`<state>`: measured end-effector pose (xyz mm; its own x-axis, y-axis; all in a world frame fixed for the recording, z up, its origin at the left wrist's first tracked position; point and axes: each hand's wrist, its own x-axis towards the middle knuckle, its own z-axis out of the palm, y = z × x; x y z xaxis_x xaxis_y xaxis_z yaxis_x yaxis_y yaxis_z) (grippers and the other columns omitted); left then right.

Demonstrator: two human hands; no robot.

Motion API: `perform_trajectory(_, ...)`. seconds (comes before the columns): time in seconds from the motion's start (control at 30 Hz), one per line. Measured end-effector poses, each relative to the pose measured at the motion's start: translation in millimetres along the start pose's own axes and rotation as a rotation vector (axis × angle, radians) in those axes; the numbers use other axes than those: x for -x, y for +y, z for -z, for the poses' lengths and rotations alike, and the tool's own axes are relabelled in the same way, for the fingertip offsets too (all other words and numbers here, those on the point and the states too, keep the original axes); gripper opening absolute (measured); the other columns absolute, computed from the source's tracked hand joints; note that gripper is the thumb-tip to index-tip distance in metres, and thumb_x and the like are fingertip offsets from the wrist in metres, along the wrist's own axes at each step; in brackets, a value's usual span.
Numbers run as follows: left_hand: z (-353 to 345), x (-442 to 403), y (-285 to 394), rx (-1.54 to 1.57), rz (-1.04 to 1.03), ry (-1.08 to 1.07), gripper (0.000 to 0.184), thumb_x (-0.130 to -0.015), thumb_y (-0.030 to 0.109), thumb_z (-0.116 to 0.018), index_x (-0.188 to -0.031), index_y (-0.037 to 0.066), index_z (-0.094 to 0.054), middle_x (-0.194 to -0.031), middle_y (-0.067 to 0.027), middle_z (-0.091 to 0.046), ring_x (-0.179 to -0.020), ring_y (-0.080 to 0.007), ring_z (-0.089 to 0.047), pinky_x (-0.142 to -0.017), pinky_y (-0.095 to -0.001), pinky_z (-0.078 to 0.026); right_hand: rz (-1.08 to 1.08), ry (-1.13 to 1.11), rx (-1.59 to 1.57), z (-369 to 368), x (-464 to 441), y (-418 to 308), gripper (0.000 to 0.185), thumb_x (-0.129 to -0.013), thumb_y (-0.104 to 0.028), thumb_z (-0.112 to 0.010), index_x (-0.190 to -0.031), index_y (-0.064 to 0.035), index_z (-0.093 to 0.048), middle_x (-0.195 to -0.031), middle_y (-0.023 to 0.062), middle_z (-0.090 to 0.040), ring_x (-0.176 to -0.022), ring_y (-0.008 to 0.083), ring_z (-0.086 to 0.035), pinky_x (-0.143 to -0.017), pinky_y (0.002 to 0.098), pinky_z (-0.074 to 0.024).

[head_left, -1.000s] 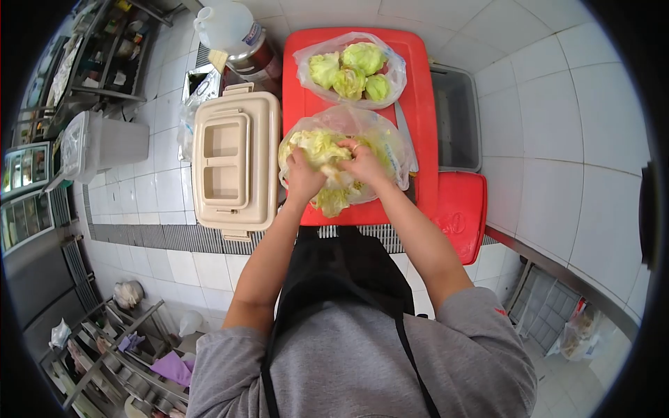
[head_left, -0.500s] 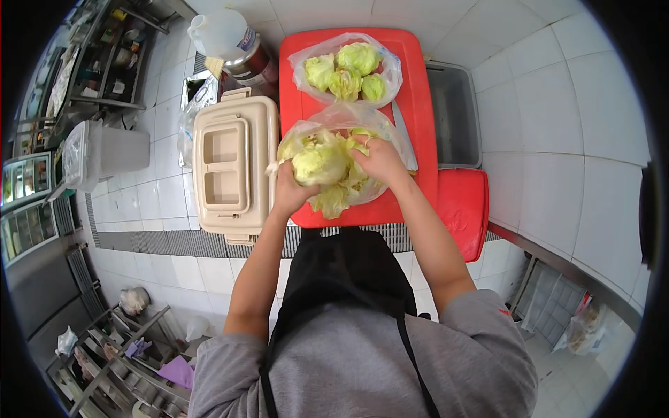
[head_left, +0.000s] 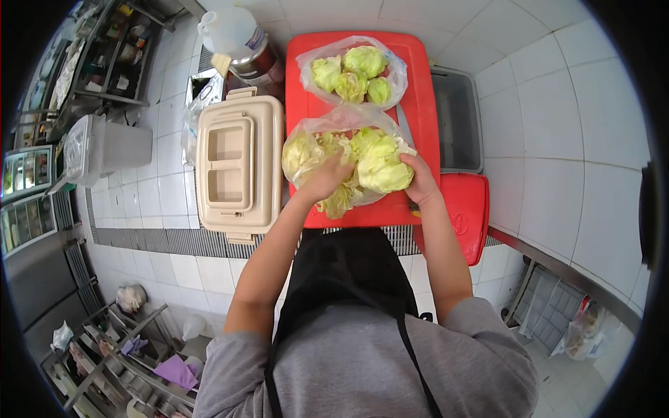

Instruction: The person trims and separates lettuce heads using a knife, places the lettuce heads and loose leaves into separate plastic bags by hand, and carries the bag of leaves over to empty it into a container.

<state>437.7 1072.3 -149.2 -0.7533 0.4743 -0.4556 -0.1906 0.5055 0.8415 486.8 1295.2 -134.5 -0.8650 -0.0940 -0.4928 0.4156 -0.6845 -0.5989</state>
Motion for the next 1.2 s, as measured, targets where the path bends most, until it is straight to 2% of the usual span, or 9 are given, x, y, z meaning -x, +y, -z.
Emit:
perform_trajectory(0.07,-11.2,-10.1,-0.5,-0.638,0.022,-0.074,0.061,-0.09,0.04,-0.04,-0.138,0.004,-0.026,-0.117,-0.0183,-0.052,-0.112,-0.0276,-0.05,-0.092,-0.0349,-0.042,0.138,0.126,0.155,-4.8,2.1,-4.9,0.059,-0.077,-0.014,-0.063,-0.129,-0.0045,-0.037,-0.121,0.0094,-0.049,-0.112,0.021,-0.049,-0.092,0.0326,-0.0429)
perform_trajectory(0.1,-8.6,-9.0,18.3,-0.528,0.082,-0.046,0.06,-0.091,0.042,-0.036,-0.136,0.004,-0.03,-0.123,-0.019,-0.049,-0.117,-0.0324,-0.046,-0.095,-0.0396,-0.04,0.171,0.085,0.193,-7.5,4.0,-5.9,0.067,-0.073,-0.009,-0.063,-0.132,-0.0054,-0.031,-0.128,0.0096,-0.042,-0.117,0.0213,-0.043,-0.096,0.0321,-0.0391)
perform_trajectory(0.23,0.3,7.2,34.0,1.291,0.269,-0.424,0.053,-0.088,0.037,-0.046,-0.13,0.006,-0.037,-0.123,-0.0125,-0.051,-0.113,-0.0284,-0.05,-0.092,-0.0436,-0.043,0.422,-0.203,0.287,-21.7,4.4,8.3,0.07,-0.071,-0.009,-0.067,-0.132,-0.0065,-0.033,-0.128,0.0077,-0.042,-0.118,0.0192,-0.041,-0.102,0.0319,-0.0293)
perform_trajectory(0.33,-22.2,12.6,-11.1,1.366,0.154,-0.179,0.053,-0.086,0.034,-0.053,-0.129,0.007,-0.039,-0.123,-0.0109,-0.051,-0.113,-0.0253,-0.05,-0.093,-0.043,-0.043,0.382,-0.222,0.262,-16.6,3.4,5.7,0.07,-0.073,-0.01,-0.065,-0.134,-0.007,-0.031,-0.13,0.0076,-0.042,-0.121,0.0178,-0.038,-0.102,0.0314,-0.0281)
perform_trajectory(0.43,-16.3,22.4,-31.6,1.41,0.142,-0.082,0.057,-0.081,0.03,-0.061,-0.128,0.007,-0.039,-0.124,-0.01,-0.051,-0.114,-0.0265,-0.05,-0.096,-0.0438,-0.041,0.35,0.555,0.353,46.3,-8.6,6.7,0.047,-0.076,-0.013,-0.063,-0.12,-0.0033,-0.048,-0.114,0.0125,-0.056,-0.104,0.0266,-0.055,-0.087,0.0366,-0.0437)
perform_trajectory(0.57,-5.1,26.0,-38.8,1.436,0.083,-0.012,0.057,-0.079,0.025,-0.062,-0.128,0.006,-0.04,-0.124,-0.011,-0.051,-0.114,-0.028,-0.049,-0.097,-0.0441,-0.04,-0.009,0.816,1.52,145.4,-7.6,67.1,0.039,-0.073,-0.019,-0.066,-0.106,-0.0012,-0.054,-0.101,0.0218,-0.058,-0.096,0.0379,-0.056,-0.082,0.0418,-0.0467)
perform_trajectory(0.83,0.9,31.3,-21.3,1.269,0.032,0.07,0.059,-0.074,0.006,-0.062,-0.128,0.003,-0.036,-0.12,-0.0112,-0.05,-0.111,-0.0256,-0.049,-0.095,-0.0393,-0.041,-0.172,0.856,1.395,176.5,-16.3,81.4,0.055,-0.076,-0.031,-0.059,-0.12,-0.0038,-0.042,-0.09,0.0266,-0.061,-0.089,0.0411,-0.059,-0.079,0.0463,-0.0466)
perform_trajectory(1.0,2.3,26.9,-18.9,1.125,-0.04,0.239,0.064,-0.071,-0.005,-0.06,-0.128,0.005,-0.033,-0.117,-0.0111,-0.048,-0.108,-0.0254,-0.05,-0.092,-0.0379,-0.044,0.393,0.656,1.149,73.0,45.9,37.6,0.048,-0.082,-0.025,-0.056,-0.122,-0.0029,-0.039,-0.084,0.023,-0.062,-0.074,0.0403,-0.061,-0.062,0.0472,-0.0482)
perform_trajectory(1.2,-16.9,25.1,-8.3,1.053,0.006,0.447,0.069,-0.068,-0.009,-0.061,-0.128,0.007,-0.029,-0.116,-0.0128,-0.047,-0.106,-0.0266,-0.05,-0.087,-0.0388,-0.046,0.452,0.318,1.502,-13.3,69.2,66.7,0.046,-0.085,-0.02,-0.056,-0.124,-0.0049,-0.037,-0.085,0.0222,-0.06,-0.073,0.0397,-0.06,-0.058,0.0458,-0.0486)
